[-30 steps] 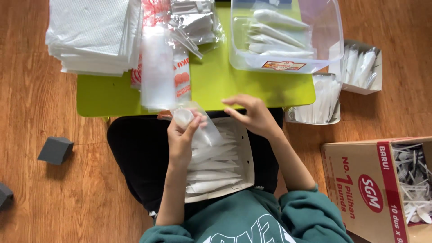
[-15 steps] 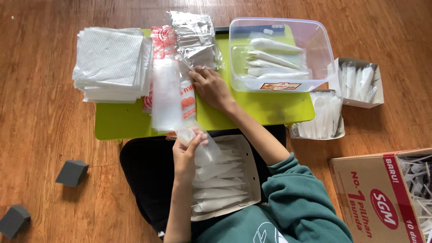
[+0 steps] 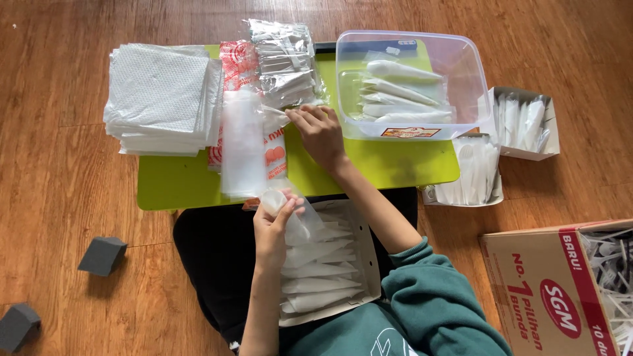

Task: Packaging individual plastic spoons into plastic sleeves and then into a box.

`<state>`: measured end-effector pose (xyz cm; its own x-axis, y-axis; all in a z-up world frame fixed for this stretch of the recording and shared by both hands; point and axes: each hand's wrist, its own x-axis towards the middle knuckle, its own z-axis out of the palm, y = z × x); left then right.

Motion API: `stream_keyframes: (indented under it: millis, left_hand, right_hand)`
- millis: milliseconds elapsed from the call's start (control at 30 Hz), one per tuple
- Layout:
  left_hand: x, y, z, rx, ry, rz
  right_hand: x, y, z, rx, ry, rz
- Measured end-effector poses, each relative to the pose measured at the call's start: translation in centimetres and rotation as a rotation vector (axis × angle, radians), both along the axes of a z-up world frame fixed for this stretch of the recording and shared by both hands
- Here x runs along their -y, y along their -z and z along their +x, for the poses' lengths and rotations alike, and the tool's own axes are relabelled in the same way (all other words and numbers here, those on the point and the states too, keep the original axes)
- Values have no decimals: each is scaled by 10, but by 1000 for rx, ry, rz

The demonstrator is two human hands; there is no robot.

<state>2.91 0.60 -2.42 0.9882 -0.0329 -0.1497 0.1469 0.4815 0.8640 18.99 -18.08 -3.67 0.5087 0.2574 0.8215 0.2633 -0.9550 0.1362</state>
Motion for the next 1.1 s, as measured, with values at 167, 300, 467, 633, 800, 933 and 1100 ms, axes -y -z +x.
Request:
stream_keyframes:
  millis: [167,300,467,633,800,933,1100]
  left_hand:
    - [0,3,-1,-3,2,-2]
    - [3,10,-4,16,3,1]
    - [5,2,-8,18,16,17]
    - [7,4,-11,9,23,8]
    - [10,-6,-18,6,40,23]
    - [12,-2,-21,17,47,17]
    - [16,-5,-27,35,45,52]
  right_hand:
    - [2,-15,-29,-31,31,38]
    - [2,-18,-61,-140,1,184]
    - [12,-8,-82,-177,62,120]
    - [24,-14,-103,-219,100,118]
    - [28,-19,-122,-215,113,242]
    - [30,-37,-139,-167,59,294]
    - [27,-46,-157,-263,-179,786]
